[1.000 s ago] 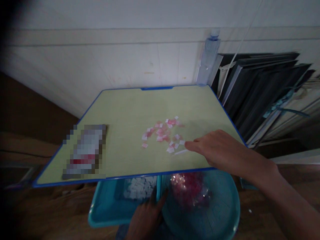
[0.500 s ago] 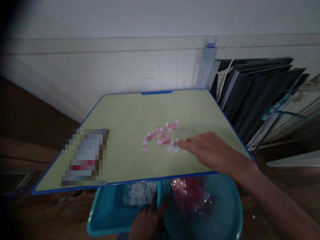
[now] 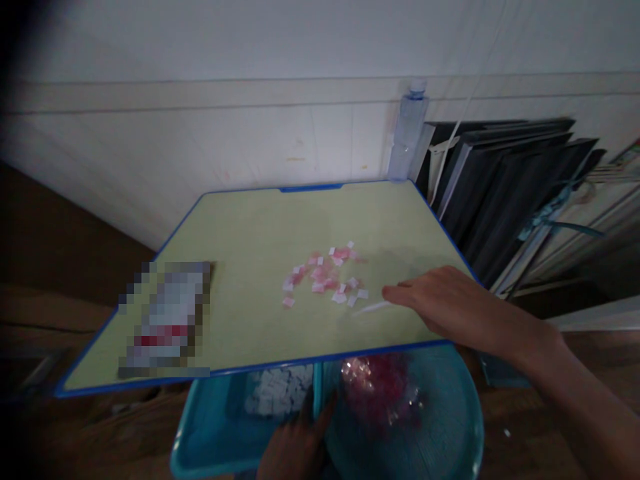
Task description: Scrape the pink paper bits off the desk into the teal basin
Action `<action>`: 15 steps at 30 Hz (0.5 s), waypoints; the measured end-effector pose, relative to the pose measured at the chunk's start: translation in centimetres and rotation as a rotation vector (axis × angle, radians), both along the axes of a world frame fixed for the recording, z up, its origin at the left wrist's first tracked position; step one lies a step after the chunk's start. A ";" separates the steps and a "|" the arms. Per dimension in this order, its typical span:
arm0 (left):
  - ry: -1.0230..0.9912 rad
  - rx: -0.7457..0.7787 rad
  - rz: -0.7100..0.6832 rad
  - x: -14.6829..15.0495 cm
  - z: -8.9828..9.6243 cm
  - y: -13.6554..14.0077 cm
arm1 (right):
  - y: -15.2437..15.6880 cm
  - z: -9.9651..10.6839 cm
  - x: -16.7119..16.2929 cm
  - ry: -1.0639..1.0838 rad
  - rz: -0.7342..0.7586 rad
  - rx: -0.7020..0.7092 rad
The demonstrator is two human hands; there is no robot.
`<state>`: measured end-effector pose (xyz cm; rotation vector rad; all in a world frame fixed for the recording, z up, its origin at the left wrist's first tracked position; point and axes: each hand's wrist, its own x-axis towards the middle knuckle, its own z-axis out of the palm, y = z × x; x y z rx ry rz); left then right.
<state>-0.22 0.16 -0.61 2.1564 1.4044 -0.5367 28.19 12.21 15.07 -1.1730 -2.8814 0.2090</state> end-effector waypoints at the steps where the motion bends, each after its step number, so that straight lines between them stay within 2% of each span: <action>1: -0.003 0.006 0.004 0.0 0.0 0.0 | 0.3 0.1 -0.3 -0.006 -0.001 0.020; 6: -0.007 0.007 0.017 0.0 -0.2 -0.1 | 1.4 0.9 -4.3 -0.065 0.021 0.059; 10: 0.003 -0.001 0.021 0.0 -0.3 0.1 | 1.6 1.2 -7.5 -0.034 0.095 0.123; 15: 0.015 -0.008 0.012 0.0 -0.1 0.2 | 2.0 0.2 -8.5 -0.013 0.172 0.133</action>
